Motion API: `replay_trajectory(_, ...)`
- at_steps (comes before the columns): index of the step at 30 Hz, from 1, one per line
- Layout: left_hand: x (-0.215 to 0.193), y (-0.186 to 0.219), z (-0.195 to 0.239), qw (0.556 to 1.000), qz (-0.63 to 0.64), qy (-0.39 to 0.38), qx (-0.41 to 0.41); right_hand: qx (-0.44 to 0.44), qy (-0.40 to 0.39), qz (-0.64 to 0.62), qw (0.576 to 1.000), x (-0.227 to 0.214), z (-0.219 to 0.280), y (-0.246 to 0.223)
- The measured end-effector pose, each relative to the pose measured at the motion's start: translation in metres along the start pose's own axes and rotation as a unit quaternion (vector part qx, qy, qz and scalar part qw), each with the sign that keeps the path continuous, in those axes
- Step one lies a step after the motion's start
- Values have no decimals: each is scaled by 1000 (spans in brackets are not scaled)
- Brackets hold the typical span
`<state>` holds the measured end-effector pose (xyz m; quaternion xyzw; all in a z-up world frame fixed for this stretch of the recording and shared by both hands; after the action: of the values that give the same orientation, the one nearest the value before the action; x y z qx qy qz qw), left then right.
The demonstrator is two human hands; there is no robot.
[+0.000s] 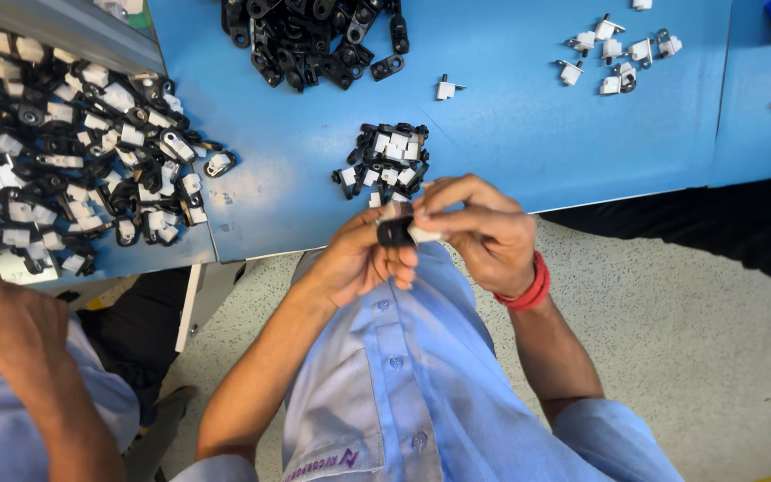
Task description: The person repeatedly picks a black plastic housing and a white plastic insert from piles on a blue workbench, presses them together by hand, and places the assembled unit into a growing pile. The process is repeated continuously throughout the clip.
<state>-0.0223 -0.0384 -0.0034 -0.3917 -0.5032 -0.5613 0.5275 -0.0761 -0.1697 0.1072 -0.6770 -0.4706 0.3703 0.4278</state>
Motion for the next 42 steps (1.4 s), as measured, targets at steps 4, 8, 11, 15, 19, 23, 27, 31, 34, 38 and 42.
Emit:
replay_trajectory(4, 7, 15, 5, 986, -150, 11, 72, -7, -53, 106, 993, -2, -8, -17)
replay_trajectory(8, 29, 51, 23, 729, -616, 113, 276, 51, -46, 193, 979, 1, -14, -13)
replay_trajectory(11, 57, 52, 33, 420, -802, 108, 411, 98, 27, 186, 977, 11, -12, -4)
replay_trajectory(15, 44, 59, 30, 521, -744, 178, 380, 108, 95, 124, 982, 22, -3, 6)
replay_trajectory(19, 27, 61, 28, 835, -435, 80, 327, 122, 64, -48, 989, 21, -2, 17)
replay_trajectory(23, 17, 56, 26, 907, -343, 68, 233, 24, 32, 23, 999, 22, -5, 10)
replay_trajectory(27, -5, 49, 21, 941, -294, 134, 104, 3, 26, 39, 999, 34, -9, 13)
replay_trajectory(31, 3, 56, 22, 926, -351, 46, 132, -3, 8, 126, 992, 44, -6, 9)
replay_trajectory(34, 14, 70, 27, 862, -465, 83, 185, -52, 1, 216, 975, 44, -7, 0)
replay_trajectory(38, 50, 77, 33, 665, -679, 151, 272, -59, 12, 230, 971, 36, -10, -8)
replay_trajectory(42, 86, 69, 36, 502, -764, 123, 386, -43, 29, 221, 974, 27, -9, -13)
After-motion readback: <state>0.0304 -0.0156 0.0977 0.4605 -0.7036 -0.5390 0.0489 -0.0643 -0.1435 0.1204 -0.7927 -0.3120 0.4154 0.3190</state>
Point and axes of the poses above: each hand's wrist, its own z-axis away from the middle knuckle, its own x-axis out of the palm, y = z × x, the point moved 6 cm from there along -z, towards the middle knuckle, and after that the axes turned 3 degrees about -z, right-handed, at the moved point
